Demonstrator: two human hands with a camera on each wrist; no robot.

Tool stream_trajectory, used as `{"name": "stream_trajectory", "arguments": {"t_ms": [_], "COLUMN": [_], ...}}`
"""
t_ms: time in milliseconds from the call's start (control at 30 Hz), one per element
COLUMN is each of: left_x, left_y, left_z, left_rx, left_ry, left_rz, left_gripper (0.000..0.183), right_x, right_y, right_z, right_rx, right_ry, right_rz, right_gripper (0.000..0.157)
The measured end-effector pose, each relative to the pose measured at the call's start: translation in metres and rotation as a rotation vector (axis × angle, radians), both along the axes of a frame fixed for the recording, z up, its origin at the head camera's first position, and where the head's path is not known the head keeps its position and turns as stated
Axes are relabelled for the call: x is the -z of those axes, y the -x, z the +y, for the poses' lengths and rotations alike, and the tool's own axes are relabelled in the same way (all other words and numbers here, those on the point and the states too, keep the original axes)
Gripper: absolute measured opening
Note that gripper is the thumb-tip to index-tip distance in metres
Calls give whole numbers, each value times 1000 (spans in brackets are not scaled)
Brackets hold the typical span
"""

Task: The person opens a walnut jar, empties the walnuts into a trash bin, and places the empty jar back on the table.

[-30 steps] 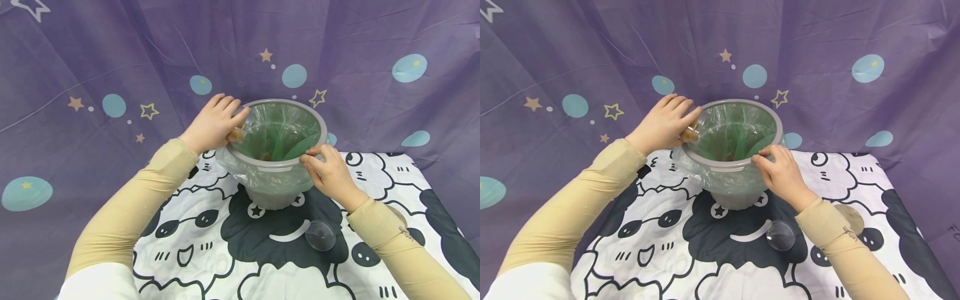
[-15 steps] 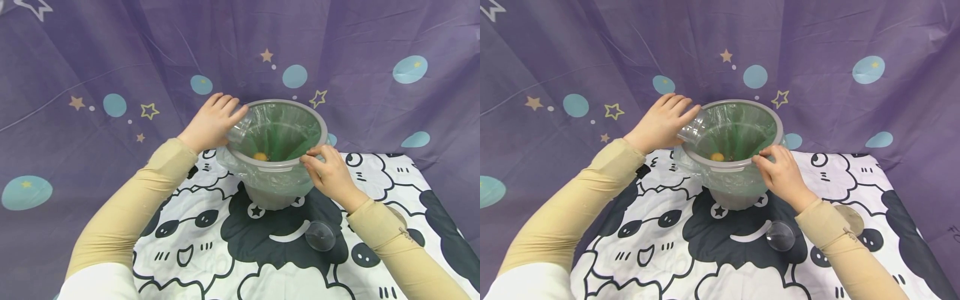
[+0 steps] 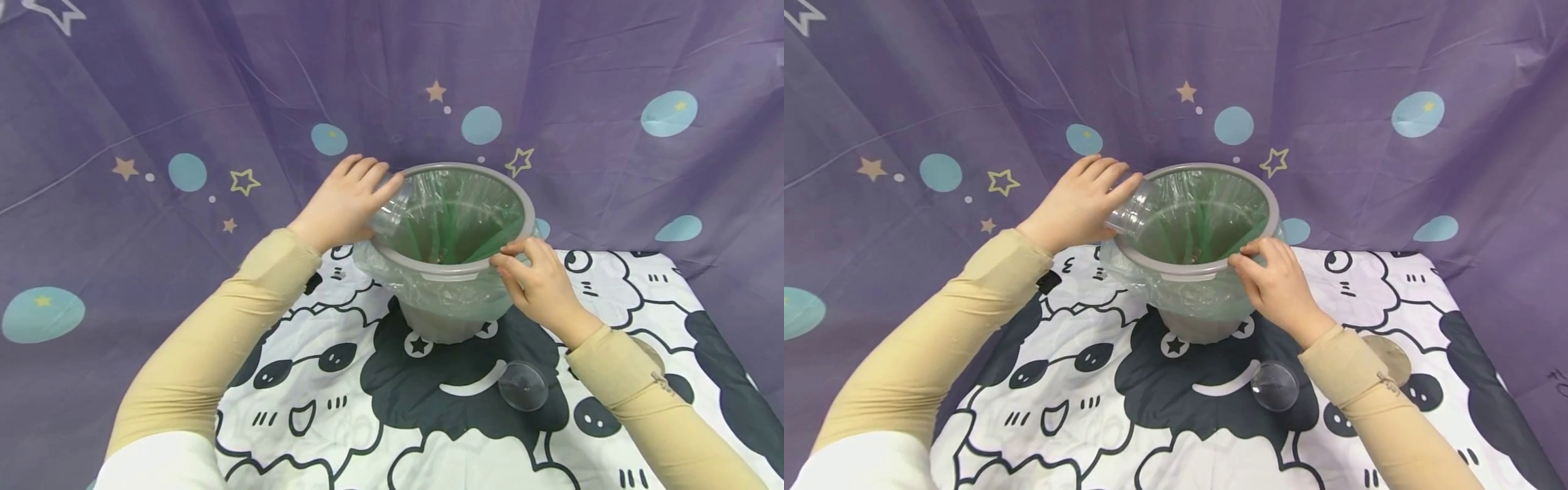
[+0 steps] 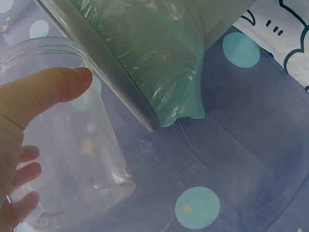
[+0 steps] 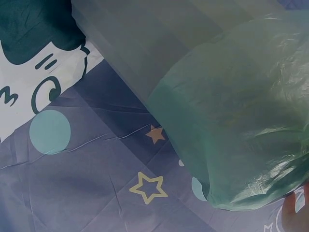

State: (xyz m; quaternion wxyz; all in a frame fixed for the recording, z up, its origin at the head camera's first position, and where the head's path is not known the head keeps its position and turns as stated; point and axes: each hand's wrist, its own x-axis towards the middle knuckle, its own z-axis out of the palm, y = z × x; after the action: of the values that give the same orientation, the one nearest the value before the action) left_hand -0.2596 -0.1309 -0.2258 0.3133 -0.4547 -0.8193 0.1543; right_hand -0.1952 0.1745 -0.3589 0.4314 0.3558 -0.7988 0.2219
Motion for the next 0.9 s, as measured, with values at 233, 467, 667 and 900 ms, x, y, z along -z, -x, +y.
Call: {"name": "stream_trajectory", "arguments": {"t_ms": [233, 467, 667, 900], "left_x": [0, 2, 6, 8], "left_y": [-2, -4, -6, -11], "left_z": [-6, -7, -8, -12], "left_rx": [-11, 23, 10, -21], "left_ry": [-74, -161, -252, -360], "left_rz": [-48, -69, -111, -169], "left_gripper": [93, 90, 92, 96], "right_x": [0, 0, 0, 0], "right_y": [0, -1, -1, -1], "right_z": [-1, -1, -1, -1], "right_rx": [-3, 1, 11, 18], "right_ry": [2, -4, -24, -30], "right_rz": [6, 3, 12, 25], "right_gripper": [35, 36, 35, 34]}}
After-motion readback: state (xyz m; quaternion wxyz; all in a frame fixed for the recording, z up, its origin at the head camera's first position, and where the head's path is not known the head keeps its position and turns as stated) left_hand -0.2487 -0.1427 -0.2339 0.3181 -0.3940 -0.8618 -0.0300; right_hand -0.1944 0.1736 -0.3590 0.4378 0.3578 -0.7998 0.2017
